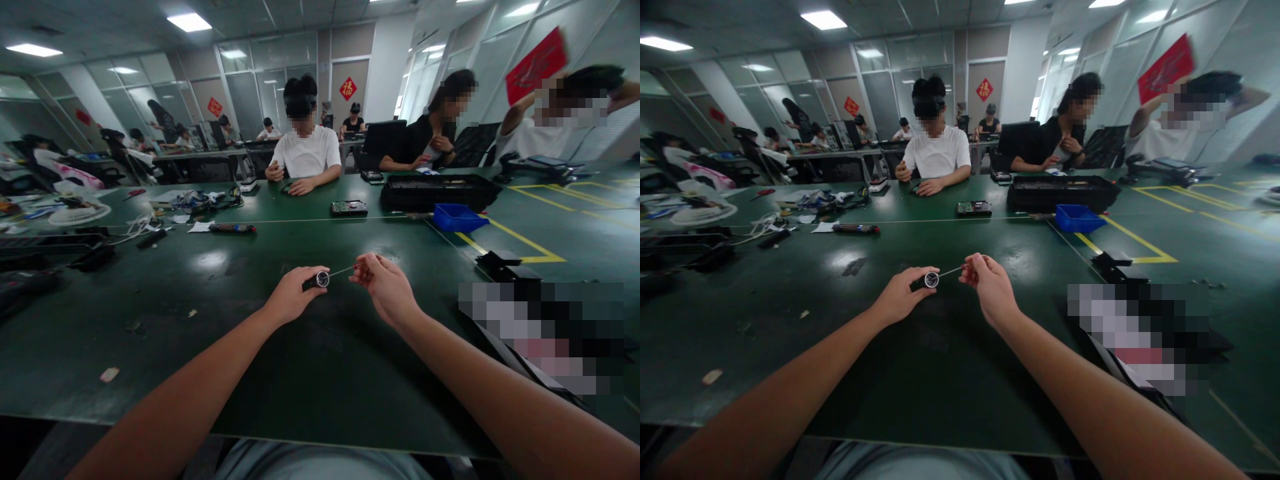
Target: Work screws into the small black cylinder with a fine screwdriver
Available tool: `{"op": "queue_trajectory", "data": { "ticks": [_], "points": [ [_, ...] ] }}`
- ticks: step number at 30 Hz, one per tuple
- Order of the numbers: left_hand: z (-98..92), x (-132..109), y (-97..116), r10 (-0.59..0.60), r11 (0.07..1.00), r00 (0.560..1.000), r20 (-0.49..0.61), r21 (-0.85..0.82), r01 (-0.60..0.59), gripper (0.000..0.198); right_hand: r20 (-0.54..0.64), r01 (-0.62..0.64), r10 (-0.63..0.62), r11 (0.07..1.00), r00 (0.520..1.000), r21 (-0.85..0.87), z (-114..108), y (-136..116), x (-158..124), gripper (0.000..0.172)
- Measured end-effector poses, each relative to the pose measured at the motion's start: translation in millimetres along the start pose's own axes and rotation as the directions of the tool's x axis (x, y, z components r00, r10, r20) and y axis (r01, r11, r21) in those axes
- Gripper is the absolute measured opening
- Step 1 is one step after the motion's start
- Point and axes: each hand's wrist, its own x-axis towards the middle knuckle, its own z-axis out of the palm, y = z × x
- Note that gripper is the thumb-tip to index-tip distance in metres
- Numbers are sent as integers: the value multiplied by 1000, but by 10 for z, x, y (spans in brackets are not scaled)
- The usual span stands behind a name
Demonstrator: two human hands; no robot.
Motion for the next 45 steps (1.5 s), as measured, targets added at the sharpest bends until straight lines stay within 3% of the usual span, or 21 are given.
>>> {"op": "queue_trajectory", "data": {
  "ticks": [6,15,18,22,26,33,38,45],
  "points": [
    [-7,4,23,-11,999,1000,1,39,11,39,-22,-46,45,999,999,-19,-53,16,65,25],
    [16,12,-12,-59,994,998,-28,90,61,40,-61,179,-191,969,980,-168,-37,11,-15,23],
    [24,10,-26,-58,994,998,-19,97,60,40,30,281,-286,911,958,-301,-24,-36,-72,25],
    [27,7,-14,-49,993,999,-2,112,49,41,122,362,-355,756,927,-545,-2,-87,-150,24],
    [32,10,-15,-30,990,999,18,138,28,41,172,416,-406,649,897,-637,8,-106,-198,21],
    [34,11,-59,2,974,999,42,224,-12,40,258,480,-436,538,862,-693,16,-137,-213,16],
    [24,11,-43,-33,981,999,44,195,23,39,264,446,-390,514,882,-733,16,-121,-179,17],
    [43,21,-36,-113,992,990,-81,45,117,34,243,415,-370,514,897,-750,-1,-93,-155,19]
  ]
}}
